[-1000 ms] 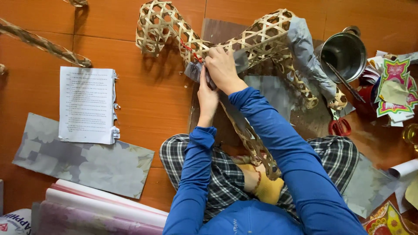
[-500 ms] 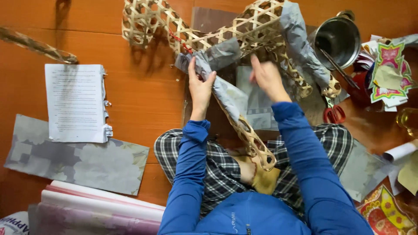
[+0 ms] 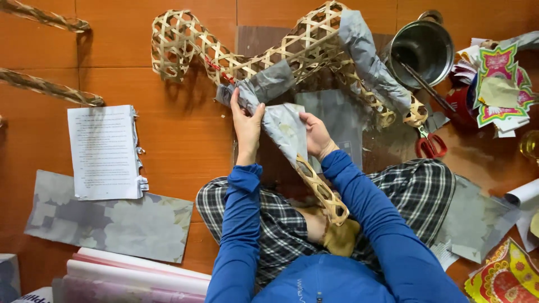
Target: Crafting a paper mache giraffe by cutting paper strips and applying them to a wicker frame.
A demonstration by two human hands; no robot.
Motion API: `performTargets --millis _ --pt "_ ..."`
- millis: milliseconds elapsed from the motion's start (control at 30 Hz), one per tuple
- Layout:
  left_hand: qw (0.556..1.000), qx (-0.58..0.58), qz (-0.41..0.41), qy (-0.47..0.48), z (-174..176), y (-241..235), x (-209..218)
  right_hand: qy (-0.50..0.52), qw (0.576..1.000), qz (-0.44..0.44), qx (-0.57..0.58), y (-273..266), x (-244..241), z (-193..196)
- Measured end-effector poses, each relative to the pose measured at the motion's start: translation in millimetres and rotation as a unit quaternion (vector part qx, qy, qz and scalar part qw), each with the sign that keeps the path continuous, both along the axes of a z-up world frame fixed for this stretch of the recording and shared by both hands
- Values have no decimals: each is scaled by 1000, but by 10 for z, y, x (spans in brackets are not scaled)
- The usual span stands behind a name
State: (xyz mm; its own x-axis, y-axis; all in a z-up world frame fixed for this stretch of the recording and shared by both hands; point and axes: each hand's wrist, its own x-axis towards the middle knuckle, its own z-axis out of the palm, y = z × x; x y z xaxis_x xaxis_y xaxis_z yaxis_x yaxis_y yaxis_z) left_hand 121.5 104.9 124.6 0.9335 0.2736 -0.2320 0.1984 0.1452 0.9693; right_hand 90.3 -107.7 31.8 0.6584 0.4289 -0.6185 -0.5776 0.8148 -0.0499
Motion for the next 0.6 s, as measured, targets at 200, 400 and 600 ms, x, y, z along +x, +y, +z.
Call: performTargets --millis 200,400,600 --pt "994 109 11 26 -57 -32 -96 -84 989 5 -118 465 18 1644" --pt "966 181 -139 -124 -749 -437 -889 -205 862 108 -450 863 -109 2258" --pt "922 -338 -87 167 283 -668 -1550 -597 135 301 -731 830 -241 1287"
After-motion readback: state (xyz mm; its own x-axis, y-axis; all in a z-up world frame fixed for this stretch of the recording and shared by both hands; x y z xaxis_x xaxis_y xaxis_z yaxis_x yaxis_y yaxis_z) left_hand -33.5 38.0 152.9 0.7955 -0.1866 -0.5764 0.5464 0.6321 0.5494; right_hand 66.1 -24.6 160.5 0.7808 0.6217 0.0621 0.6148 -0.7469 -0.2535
